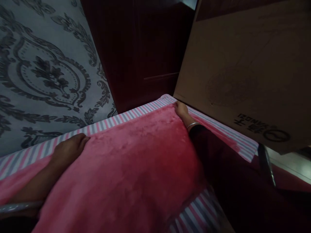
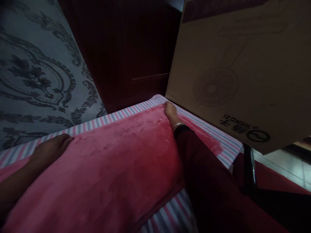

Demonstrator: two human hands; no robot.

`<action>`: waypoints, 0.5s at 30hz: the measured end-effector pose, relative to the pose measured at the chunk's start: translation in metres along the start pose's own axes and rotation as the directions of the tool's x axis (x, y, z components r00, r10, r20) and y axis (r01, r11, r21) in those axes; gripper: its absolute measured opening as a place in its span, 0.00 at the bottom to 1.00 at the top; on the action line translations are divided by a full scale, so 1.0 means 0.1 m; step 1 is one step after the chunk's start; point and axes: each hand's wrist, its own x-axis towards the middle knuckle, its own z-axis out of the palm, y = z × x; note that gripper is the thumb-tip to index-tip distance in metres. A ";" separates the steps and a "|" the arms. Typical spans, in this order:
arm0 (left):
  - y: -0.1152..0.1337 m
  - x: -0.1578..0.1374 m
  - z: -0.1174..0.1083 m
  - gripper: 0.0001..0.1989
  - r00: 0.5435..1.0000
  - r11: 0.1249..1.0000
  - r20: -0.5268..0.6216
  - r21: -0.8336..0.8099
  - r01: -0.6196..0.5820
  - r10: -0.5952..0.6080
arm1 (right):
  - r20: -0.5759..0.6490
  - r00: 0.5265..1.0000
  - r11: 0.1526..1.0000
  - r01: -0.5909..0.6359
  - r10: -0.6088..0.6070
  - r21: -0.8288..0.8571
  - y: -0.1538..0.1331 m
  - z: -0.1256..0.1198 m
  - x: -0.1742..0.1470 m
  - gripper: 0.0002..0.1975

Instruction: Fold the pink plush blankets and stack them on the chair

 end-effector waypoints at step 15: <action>0.46 -0.61 -0.17 0.24 0.882 0.897 -0.236 -0.072 -0.435 0.409 | 0.088 0.995 0.999 -0.050 0.051 -0.012 0.87 -1.27 -1.17 0.22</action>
